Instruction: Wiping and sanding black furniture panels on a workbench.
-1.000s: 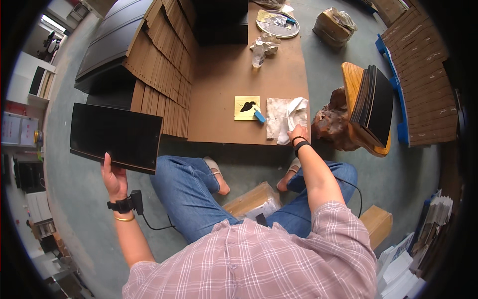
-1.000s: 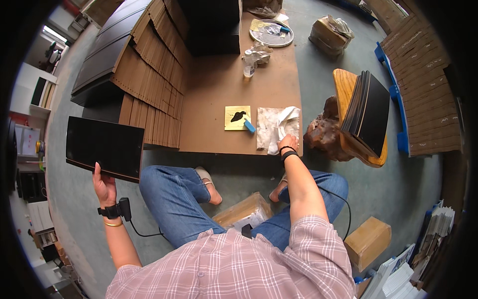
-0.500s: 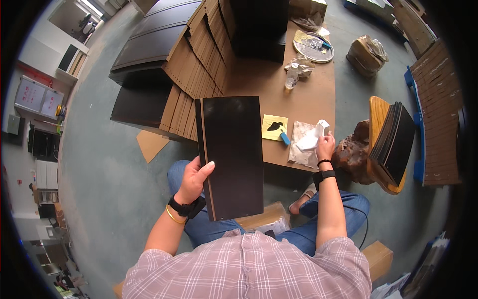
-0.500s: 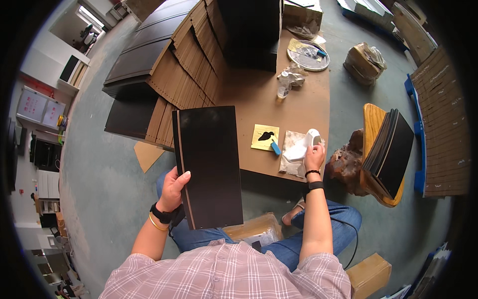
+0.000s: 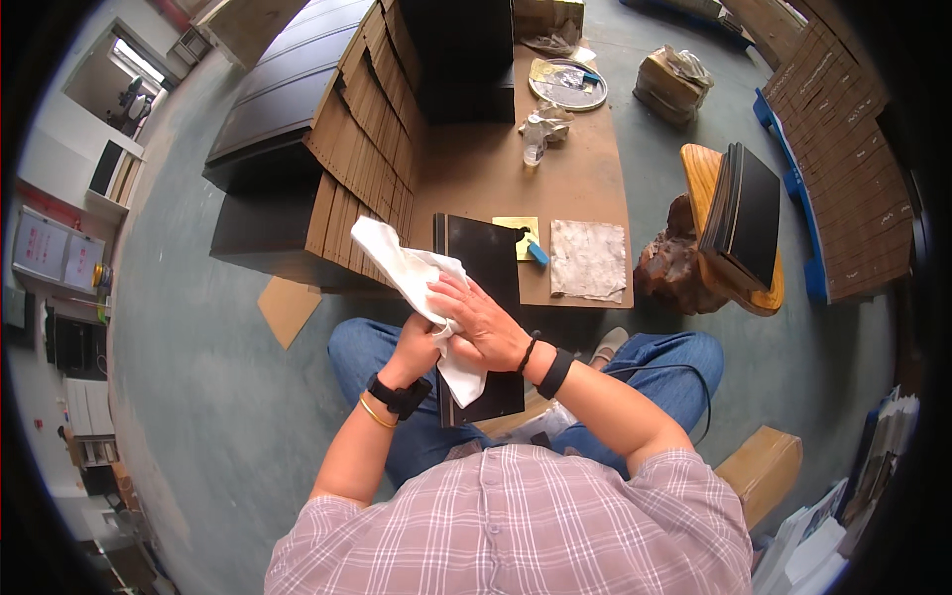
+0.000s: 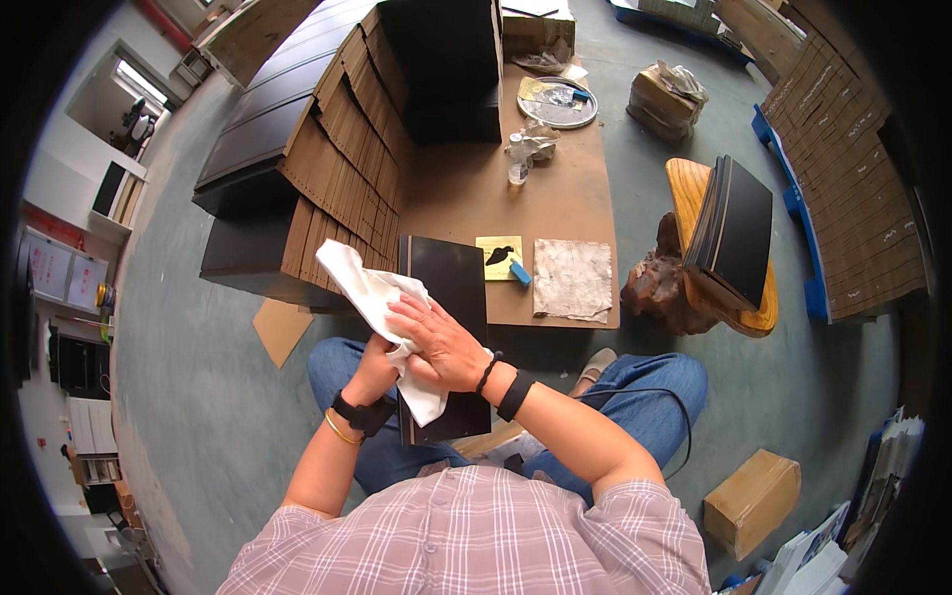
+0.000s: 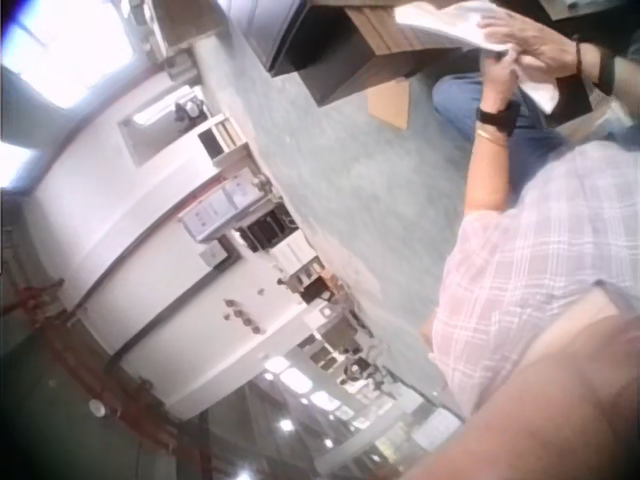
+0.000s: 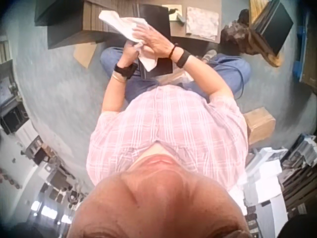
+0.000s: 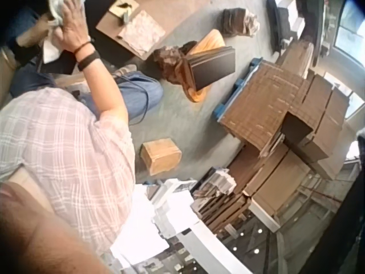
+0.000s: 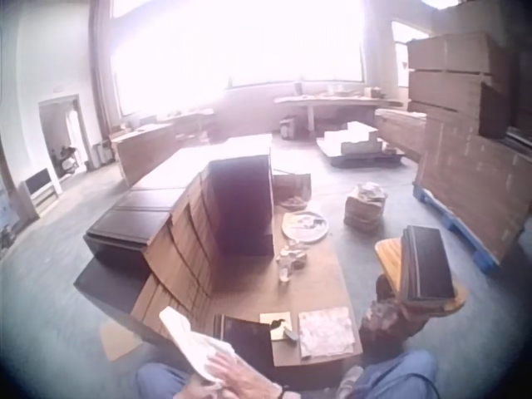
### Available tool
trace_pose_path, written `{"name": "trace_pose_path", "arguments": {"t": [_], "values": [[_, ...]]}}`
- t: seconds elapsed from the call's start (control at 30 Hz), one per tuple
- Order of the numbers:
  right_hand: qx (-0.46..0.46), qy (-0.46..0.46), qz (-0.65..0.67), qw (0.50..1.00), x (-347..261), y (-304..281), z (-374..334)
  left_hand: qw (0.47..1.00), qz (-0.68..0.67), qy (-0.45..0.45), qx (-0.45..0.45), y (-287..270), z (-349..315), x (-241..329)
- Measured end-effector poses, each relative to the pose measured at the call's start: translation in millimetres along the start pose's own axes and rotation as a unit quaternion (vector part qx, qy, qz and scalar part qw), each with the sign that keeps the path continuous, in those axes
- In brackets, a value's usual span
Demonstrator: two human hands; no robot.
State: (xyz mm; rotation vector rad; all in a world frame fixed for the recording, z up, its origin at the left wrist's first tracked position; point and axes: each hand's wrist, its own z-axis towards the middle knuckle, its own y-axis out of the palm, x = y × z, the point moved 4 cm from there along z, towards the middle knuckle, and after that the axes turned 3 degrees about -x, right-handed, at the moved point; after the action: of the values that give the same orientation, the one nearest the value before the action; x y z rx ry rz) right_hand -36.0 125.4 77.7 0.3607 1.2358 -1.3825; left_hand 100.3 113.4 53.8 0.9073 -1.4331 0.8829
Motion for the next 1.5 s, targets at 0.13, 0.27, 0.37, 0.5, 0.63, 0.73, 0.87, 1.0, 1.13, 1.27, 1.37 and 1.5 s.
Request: {"name": "trace_pose_path", "arguments": {"t": [0.13,0.27,0.37,0.5,0.63,0.73,0.87,1.0,1.13,1.27,1.37,1.5], "values": [[-0.030,-0.069,-0.123,0.989,-3.8,-0.7,-4.0,0.996,0.023,-0.063,-0.054,-9.6,-4.7,5.6],[0.012,-0.053,-0.146,0.988,7.2,-18.2,-10.5,0.992,0.060,-0.079,-0.074,-4.0,-7.3,21.2],[0.101,0.017,-0.133,0.986,35.1,-37.4,-4.8,0.987,0.076,-0.097,-0.103,5.8,-13.0,28.0],[0.109,-0.013,-0.131,0.985,37.9,-55.0,6.6,0.992,0.045,-0.069,-0.099,14.5,-12.6,23.8],[0.110,0.272,-0.147,0.945,82.6,-79.4,-31.4,0.996,0.056,-0.056,-0.049,6.3,-19.6,26.2],[0.000,0.363,-0.291,0.885,143.2,-87.1,-114.8,1.000,0.007,-0.028,-0.004,5.4,-18.2,45.3],[0.286,0.324,-0.270,0.860,94.7,-128.7,-117.6,0.999,-0.017,-0.033,0.025,-2.9,-13.8,40.7],[0.270,0.101,-0.263,0.921,-12.2,-112.8,-47.1,0.998,0.035,0.003,0.047,-4.0,-13.5,28.0],[0.200,-0.003,-0.111,0.973,-25.5,-66.5,8.7,0.998,0.034,0.038,0.023,11.5,-6.6,23.9],[0.195,-0.004,-0.080,0.978,-11.6,-30.1,17.2,0.980,0.132,0.077,0.124,11.2,-0.1,39.9],[0.186,0.045,-0.047,0.980,-25.2,17.2,-1.7,0.955,0.099,0.107,0.257,-6.1,3.0,25.6],[0.179,0.058,-0.118,0.975,-37.6,34.0,-22.1,0.942,0.134,0.100,0.293,-4.2,3.6,42.3]]}}
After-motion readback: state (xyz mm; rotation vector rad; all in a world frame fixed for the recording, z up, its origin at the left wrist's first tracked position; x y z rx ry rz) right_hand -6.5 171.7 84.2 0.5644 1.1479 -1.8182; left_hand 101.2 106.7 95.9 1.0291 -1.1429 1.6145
